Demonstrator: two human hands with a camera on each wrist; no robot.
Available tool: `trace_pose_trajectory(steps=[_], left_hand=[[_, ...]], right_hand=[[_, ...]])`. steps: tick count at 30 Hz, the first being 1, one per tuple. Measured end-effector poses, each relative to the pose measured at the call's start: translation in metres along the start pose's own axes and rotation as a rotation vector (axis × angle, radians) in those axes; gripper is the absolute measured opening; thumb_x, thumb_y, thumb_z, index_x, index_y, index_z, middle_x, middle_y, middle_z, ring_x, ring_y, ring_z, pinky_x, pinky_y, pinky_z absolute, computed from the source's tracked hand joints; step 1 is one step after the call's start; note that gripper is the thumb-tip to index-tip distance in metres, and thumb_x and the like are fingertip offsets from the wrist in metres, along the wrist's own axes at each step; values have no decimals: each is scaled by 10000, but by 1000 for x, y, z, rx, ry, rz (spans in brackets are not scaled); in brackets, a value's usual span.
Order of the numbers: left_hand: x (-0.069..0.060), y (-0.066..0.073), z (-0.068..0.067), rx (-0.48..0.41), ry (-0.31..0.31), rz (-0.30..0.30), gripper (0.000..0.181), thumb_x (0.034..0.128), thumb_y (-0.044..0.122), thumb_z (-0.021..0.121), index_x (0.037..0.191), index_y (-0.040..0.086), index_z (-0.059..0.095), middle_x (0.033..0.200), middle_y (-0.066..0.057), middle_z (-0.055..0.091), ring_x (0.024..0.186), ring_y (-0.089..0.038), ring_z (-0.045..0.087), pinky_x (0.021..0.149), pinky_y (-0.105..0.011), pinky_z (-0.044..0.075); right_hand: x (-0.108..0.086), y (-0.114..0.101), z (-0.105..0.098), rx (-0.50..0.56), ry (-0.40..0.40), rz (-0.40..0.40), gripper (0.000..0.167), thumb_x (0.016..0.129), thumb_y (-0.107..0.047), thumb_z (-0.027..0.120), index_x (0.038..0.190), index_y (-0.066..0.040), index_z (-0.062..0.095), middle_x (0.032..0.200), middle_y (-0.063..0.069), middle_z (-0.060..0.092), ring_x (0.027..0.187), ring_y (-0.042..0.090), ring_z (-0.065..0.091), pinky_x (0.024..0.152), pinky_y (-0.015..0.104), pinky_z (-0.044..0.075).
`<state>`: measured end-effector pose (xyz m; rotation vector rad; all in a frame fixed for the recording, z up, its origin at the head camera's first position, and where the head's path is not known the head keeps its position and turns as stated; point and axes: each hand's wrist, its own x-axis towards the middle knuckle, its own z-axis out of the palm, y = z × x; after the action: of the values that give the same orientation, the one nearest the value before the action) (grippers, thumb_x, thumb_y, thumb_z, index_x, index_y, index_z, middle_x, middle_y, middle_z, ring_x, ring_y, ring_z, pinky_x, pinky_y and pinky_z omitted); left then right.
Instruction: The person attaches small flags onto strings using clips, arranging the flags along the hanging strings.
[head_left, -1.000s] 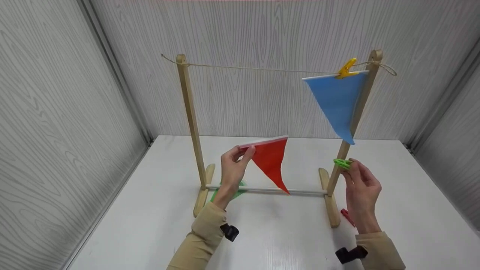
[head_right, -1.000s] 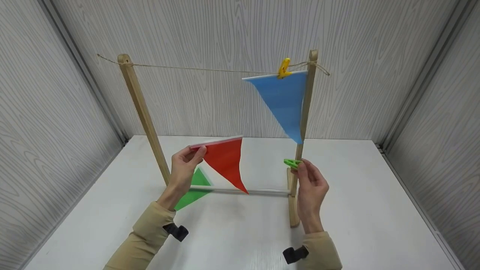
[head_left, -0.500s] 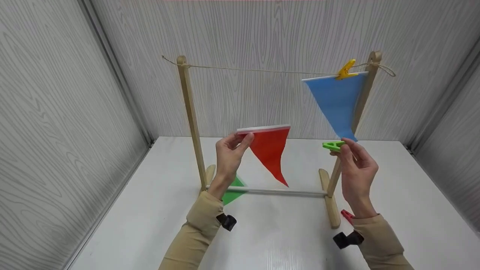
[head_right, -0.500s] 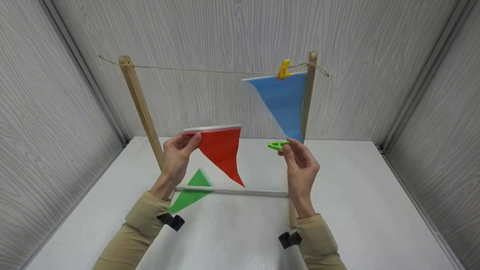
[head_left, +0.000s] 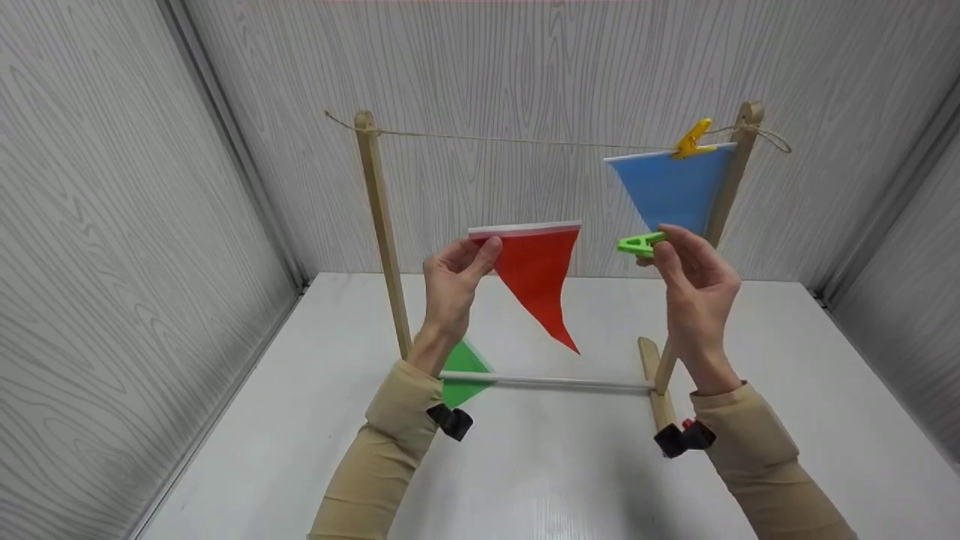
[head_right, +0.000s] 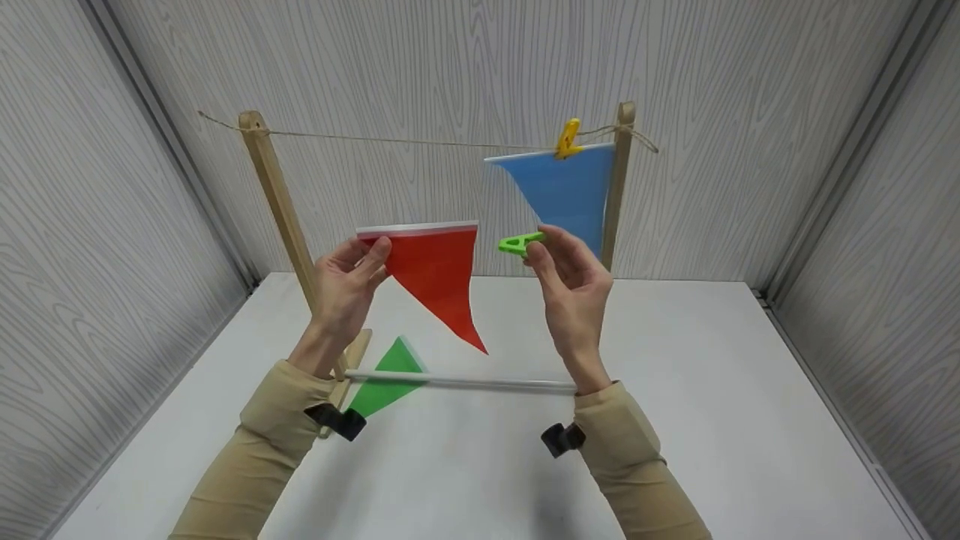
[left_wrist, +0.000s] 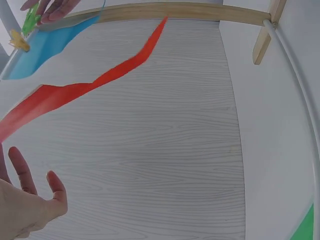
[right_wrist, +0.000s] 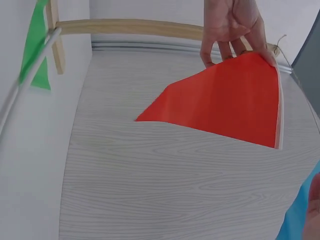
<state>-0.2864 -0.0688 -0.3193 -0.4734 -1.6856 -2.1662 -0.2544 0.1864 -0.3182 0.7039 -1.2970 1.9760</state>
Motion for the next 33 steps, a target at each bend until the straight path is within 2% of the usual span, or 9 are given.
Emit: trace_pose_trajectory(steps=[7,14,18,27,33], left_hand=[[7,5,5,-1,5,17,160,967,95,665,1090,20,733,955,-13,765,953,-184,717,960,-395,594],[15,8,12,-41,10,9,190,993,130,629,1138,20,686,1050,-65,724,1006,-209,695,983,-442,582],[19,12,16,-69,14,24,225,993,126,619,1179,7,664,1116,-118,707,1037,-231,689,976,-464,583],[29,18,22,-122,57,60,224,971,126,651,1151,-2,688,1025,-58,751,984,-235,708,945,-419,599],[33,21,25,-183,80,70,220,956,93,660,1140,-25,685,1006,-53,760,975,-240,718,956,-419,594]], right_hand=[[19,-3,14,0,-4,10,235,938,3,671,1162,71,686,1021,97,719,838,166,700,838,218,591],[35,-1,23,-94,-19,-10,256,953,-67,676,1173,63,680,1007,52,723,833,136,692,837,208,588],[45,-5,31,-108,-36,-35,285,947,-90,688,1178,77,670,1008,55,722,835,141,690,840,212,589],[65,-12,50,-128,-48,-61,257,930,-120,710,1145,20,705,981,54,717,805,147,689,819,222,596],[78,-15,60,-190,-74,-86,219,933,-97,708,1123,12,715,961,23,707,759,116,682,764,209,592]])
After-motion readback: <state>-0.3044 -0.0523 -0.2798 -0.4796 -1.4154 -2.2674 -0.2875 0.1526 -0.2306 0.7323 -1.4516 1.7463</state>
